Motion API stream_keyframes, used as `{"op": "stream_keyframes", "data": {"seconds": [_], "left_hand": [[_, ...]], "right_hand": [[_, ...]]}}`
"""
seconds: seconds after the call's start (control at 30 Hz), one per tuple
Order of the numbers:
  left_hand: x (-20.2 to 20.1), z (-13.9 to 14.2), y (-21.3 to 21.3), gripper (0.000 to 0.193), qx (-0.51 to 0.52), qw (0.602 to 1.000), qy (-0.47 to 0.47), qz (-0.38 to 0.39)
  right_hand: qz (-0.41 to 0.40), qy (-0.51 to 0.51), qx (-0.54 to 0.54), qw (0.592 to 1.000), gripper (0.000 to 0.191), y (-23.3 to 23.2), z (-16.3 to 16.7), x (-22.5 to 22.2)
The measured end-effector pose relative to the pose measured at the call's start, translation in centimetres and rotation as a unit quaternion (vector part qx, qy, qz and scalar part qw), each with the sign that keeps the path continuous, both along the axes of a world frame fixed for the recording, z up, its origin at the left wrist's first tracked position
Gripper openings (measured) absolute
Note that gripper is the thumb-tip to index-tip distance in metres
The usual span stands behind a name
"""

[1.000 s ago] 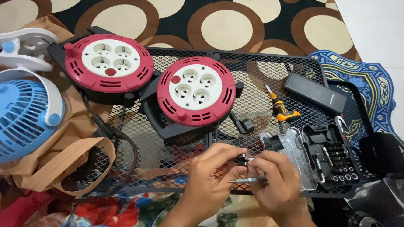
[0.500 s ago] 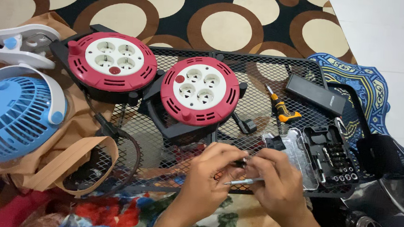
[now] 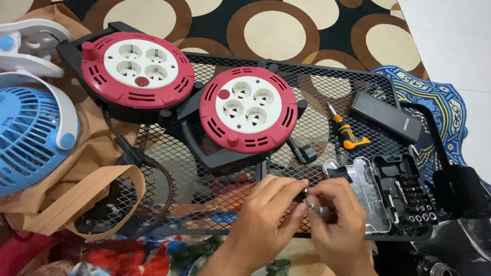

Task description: The person disassembles a round multi-socket power strip on a mesh tray, using a screwdriver and small sockets to unscrew and remove its components, handling small screws and internal parts by hand and picking bits from a tool case.

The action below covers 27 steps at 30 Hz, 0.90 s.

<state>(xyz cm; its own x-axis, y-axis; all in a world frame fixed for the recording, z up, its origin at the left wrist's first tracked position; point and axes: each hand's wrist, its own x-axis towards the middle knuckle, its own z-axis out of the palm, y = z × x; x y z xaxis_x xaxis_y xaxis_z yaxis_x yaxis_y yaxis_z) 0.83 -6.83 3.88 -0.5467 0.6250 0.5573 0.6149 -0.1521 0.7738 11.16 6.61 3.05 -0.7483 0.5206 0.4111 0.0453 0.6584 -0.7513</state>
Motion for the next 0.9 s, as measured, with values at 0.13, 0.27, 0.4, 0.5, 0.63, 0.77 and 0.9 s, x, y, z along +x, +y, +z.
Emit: {"op": "stream_keyframes", "data": {"seconds": [0.13,0.27,0.4,0.5,0.63,0.77,0.9], "left_hand": [[-0.4,-0.3,0.0,0.032,-0.005,0.999,0.045,0.015],[-1.0,-0.9,0.2,0.031,0.001,0.999,0.038,0.022],[-2.0,-1.5,0.9,0.032,0.015,0.999,0.027,0.023],[-2.2,-1.8,1.5,0.032,0.030,0.999,0.017,0.031],[-2.2,-2.1,1.7,0.033,0.024,0.999,0.026,0.035],[-2.1,-2.2,1.7,0.034,0.005,0.998,0.042,0.037],[-2.1,-2.3,1.7,0.036,0.006,0.996,0.082,0.039]], "right_hand": [[0.024,0.014,-0.085,0.996,0.014,0.2,-1.0,0.0],[-0.007,-0.022,-0.128,0.991,0.026,1.0,-1.6,0.4],[0.010,-0.032,-0.149,0.988,0.023,2.4,-1.3,1.0],[0.045,-0.004,-0.144,0.989,0.018,3.4,-1.4,1.3],[0.044,-0.014,-0.188,0.981,0.015,4.7,-2.4,2.1],[0.100,0.009,-0.385,0.918,0.014,6.1,-2.4,3.2],[0.046,-0.095,-0.163,0.981,0.018,6.8,-0.1,3.5]]}}
